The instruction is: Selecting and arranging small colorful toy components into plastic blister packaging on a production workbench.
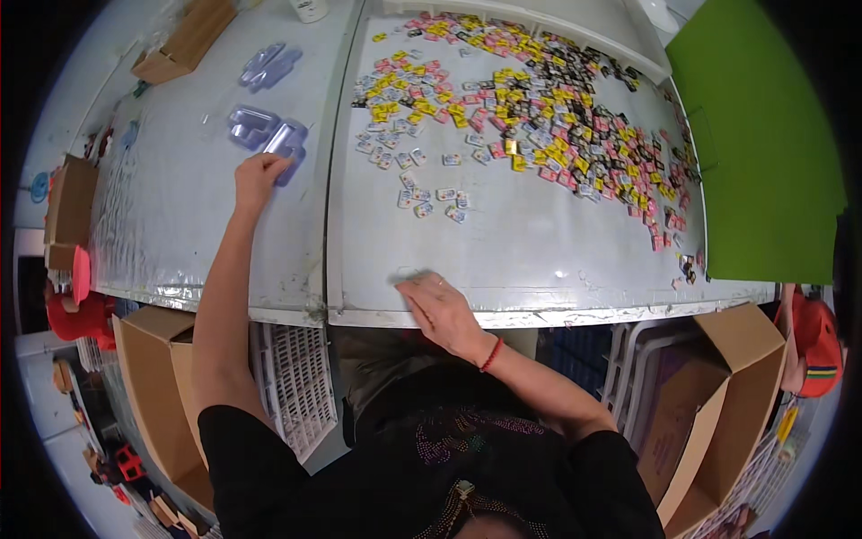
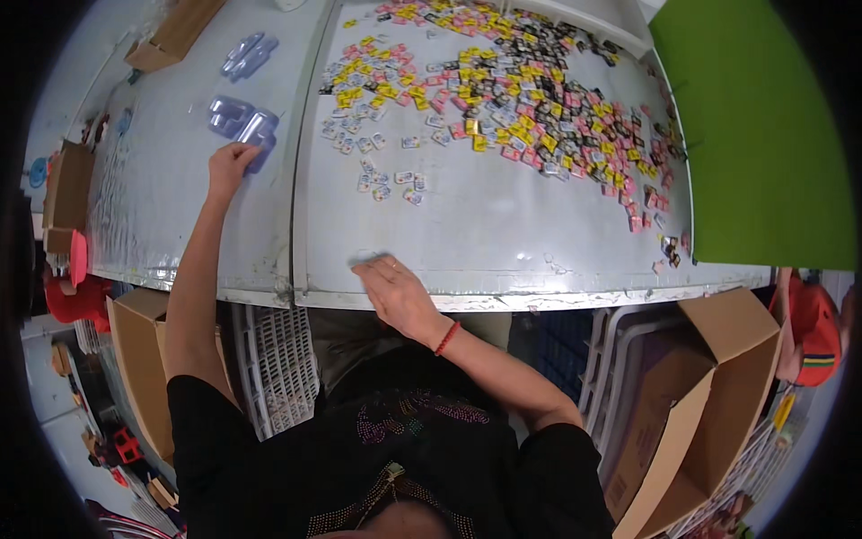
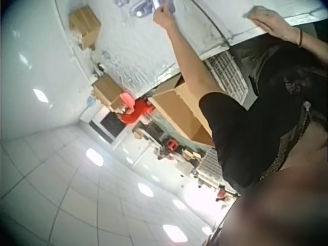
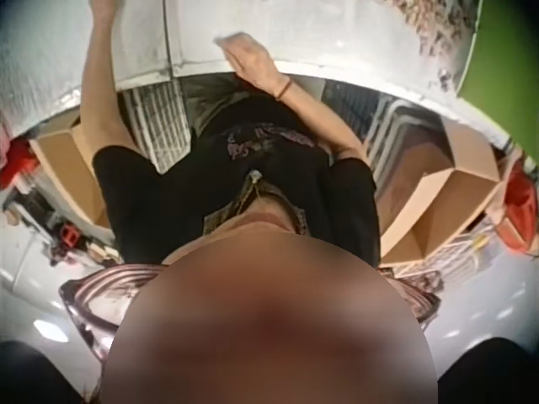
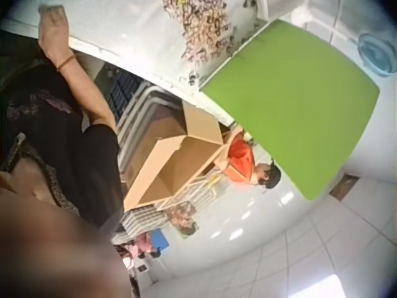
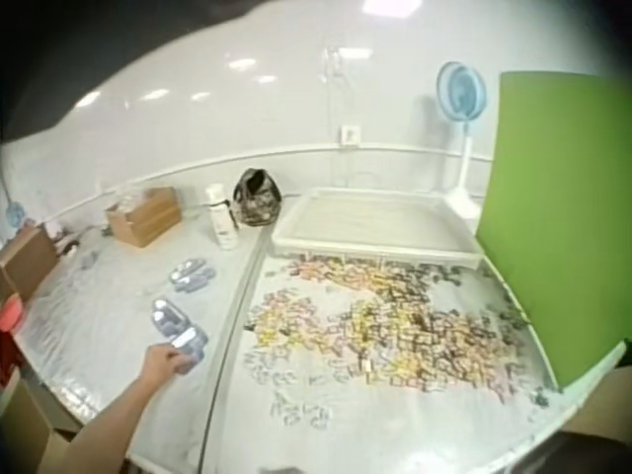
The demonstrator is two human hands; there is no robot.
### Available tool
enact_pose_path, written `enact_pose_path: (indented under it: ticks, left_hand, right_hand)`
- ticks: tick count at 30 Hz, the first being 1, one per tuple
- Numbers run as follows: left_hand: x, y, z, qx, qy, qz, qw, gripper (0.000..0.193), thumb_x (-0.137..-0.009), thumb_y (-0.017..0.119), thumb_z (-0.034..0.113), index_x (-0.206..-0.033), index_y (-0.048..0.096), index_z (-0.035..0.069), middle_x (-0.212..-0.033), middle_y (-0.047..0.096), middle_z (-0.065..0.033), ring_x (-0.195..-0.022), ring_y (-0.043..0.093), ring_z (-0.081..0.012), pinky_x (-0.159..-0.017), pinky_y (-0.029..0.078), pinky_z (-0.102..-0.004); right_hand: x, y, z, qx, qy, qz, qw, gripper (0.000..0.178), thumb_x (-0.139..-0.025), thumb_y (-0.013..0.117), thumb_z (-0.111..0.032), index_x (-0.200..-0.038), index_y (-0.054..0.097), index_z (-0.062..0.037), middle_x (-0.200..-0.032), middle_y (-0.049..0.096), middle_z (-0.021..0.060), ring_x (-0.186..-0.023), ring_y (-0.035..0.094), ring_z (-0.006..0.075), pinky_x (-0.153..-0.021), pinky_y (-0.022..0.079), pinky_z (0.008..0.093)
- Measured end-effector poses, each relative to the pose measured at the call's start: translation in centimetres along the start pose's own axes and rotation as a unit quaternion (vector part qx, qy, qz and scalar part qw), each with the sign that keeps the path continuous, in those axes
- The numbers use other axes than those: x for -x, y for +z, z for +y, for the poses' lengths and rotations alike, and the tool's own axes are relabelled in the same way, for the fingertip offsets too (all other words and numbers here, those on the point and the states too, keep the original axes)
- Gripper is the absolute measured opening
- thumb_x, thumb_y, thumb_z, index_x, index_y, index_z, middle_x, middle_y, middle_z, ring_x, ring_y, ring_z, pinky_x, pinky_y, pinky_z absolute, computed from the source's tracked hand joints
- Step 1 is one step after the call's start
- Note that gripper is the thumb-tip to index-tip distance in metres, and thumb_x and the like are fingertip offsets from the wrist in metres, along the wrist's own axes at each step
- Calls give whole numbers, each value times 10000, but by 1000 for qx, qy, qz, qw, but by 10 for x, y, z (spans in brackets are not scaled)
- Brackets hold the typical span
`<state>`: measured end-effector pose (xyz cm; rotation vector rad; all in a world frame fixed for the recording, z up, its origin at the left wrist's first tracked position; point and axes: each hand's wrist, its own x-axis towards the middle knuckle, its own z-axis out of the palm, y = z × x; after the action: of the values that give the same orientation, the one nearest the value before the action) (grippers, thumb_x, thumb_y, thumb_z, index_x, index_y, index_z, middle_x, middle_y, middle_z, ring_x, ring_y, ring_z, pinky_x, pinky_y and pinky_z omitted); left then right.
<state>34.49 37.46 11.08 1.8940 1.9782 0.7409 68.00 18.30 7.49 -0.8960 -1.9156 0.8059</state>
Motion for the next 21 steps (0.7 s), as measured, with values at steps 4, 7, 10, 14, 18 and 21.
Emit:
enact_pose_path:
  ticks: [4,7,10,14,18,21]
  left_hand:
    - [7,11,13,-54,29,33,998,271,-818,746,260,-828,692,-5,-674,629,-59,-603,549,-125,-588,452,-284]
    - [11,10,10,-53,37,42,997,275,-821,744,265,-819,696,-7,-667,618,-65,-600,538,-135,-583,442,-295]
    - [10,5,0,2,13,33,999,295,-829,737,285,-856,708,-7,-660,606,-63,-593,513,-140,-585,435,-299]
    - [7,3,-9,14,-24,8,1000,326,-842,722,317,-903,722,-3,-668,614,-65,-602,507,-135,-596,435,-295]
    - [3,0,-16,-21,-43,0,999,314,-871,680,307,-913,714,-2,-704,653,-112,-629,585,-200,-624,461,-341]
    - [-2,13,-12,-140,171,59,973,245,-894,582,231,-899,696,14,-848,670,-186,-772,633,-358,-706,485,-435]
  right_hand:
    - [4,-1,-1,11,10,13,1000,316,-795,581,62,-1110,586,46,-942,604,167,-904,571,322,-816,496,389]
    - [6,1,-2,22,5,0,1000,334,-778,587,61,-1112,586,50,-945,603,160,-894,569,310,-816,497,377]
    - [8,3,-1,14,-11,12,1000,350,-766,591,62,-1116,584,54,-946,601,150,-893,567,303,-816,497,368]
    - [9,4,-2,17,-14,9,1000,353,-766,586,68,-1118,585,53,-947,603,147,-888,567,308,-807,497,371]
    - [7,4,-4,0,-5,8,1000,353,-765,578,79,-1117,588,47,-953,605,163,-886,566,329,-792,497,391]
    - [5,3,1,7,-22,25,999,343,-764,573,87,-1104,593,46,-946,604,177,-883,565,350,-787,496,406]
